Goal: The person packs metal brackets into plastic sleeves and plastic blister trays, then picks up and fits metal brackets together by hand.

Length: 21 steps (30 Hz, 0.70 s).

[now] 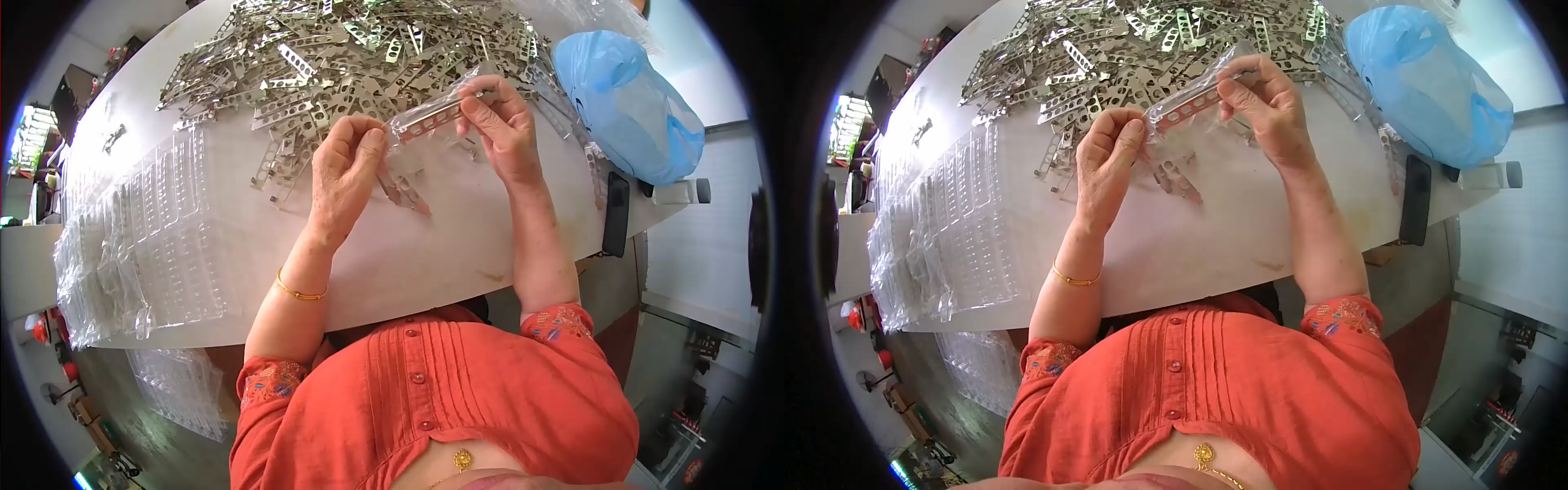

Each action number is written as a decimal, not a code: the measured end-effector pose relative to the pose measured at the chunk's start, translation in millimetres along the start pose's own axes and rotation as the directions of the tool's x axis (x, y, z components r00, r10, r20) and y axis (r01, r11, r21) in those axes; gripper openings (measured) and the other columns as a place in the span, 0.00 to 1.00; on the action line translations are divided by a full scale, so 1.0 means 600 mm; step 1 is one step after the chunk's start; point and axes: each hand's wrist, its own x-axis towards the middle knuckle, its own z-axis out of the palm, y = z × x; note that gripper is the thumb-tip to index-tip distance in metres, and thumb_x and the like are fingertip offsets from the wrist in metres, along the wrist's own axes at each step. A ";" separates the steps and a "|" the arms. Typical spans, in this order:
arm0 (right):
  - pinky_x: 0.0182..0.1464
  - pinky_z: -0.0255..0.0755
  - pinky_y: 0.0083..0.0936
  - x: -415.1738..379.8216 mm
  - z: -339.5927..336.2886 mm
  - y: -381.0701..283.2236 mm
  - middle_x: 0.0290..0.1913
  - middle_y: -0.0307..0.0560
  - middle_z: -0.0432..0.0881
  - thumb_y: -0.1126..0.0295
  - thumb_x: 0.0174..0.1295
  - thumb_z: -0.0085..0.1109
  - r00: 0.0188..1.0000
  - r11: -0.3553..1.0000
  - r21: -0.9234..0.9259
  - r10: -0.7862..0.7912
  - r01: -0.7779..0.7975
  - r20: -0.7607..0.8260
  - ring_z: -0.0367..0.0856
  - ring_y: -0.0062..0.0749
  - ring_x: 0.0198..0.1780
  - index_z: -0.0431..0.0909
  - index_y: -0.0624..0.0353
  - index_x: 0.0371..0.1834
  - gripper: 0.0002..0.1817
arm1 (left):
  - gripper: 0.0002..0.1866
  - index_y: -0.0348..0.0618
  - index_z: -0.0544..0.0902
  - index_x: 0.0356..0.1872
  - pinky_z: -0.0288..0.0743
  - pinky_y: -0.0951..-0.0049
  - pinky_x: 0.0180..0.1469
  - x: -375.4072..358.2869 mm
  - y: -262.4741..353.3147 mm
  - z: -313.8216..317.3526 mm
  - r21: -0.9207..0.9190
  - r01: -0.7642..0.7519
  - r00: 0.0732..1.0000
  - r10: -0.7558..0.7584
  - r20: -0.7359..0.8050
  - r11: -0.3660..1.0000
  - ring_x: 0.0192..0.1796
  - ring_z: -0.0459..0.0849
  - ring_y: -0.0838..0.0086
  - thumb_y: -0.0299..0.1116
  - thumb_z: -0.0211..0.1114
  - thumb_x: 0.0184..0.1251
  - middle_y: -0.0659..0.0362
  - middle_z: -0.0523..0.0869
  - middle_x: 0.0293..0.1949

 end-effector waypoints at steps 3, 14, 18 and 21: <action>0.39 0.74 0.20 -0.001 0.000 0.000 0.34 0.40 0.84 0.74 0.68 0.64 0.999 0.999 -0.011 0.035 -0.035 -0.019 0.79 0.23 0.33 0.80 0.60 0.47 0.07 | 0.05 0.38 0.81 0.44 0.73 0.83 0.40 0.007 -0.018 -0.001 -0.008 -0.024 0.999 0.024 -0.046 1.000 0.35 0.74 0.87 0.29 0.59 0.78 0.67 0.80 0.33; 0.38 0.73 0.19 0.002 0.000 0.010 0.32 0.38 0.83 0.72 0.69 0.64 1.000 0.997 -0.076 0.024 -0.024 -0.004 0.79 0.21 0.32 0.80 0.58 0.47 0.07 | 0.04 0.40 0.79 0.43 0.66 0.86 0.34 0.003 -0.016 -0.003 0.000 -0.149 0.961 0.145 -0.234 0.989 0.32 0.70 0.88 0.29 0.59 0.79 0.69 0.77 0.31; 0.38 0.72 0.19 0.002 0.001 0.007 0.33 0.37 0.83 0.75 0.70 0.61 1.000 0.966 -0.258 -0.016 0.010 -0.020 0.78 0.19 0.33 0.79 0.57 0.47 0.06 | 0.04 0.41 0.81 0.45 0.73 0.81 0.40 0.017 -0.028 -0.015 0.381 -0.279 0.884 0.391 -0.258 0.882 0.36 0.77 0.82 0.28 0.63 0.75 0.65 0.82 0.36; 0.38 0.71 0.18 -0.006 0.009 0.001 0.35 0.37 0.82 0.77 0.70 0.59 0.995 0.967 -0.243 -0.059 0.076 0.075 0.77 0.19 0.34 0.78 0.57 0.46 0.05 | 0.14 0.41 0.83 0.48 0.78 0.66 0.51 0.020 -0.014 -0.007 0.575 -0.527 0.735 0.676 -0.062 0.626 0.48 0.84 0.64 0.28 0.73 0.62 0.56 0.86 0.44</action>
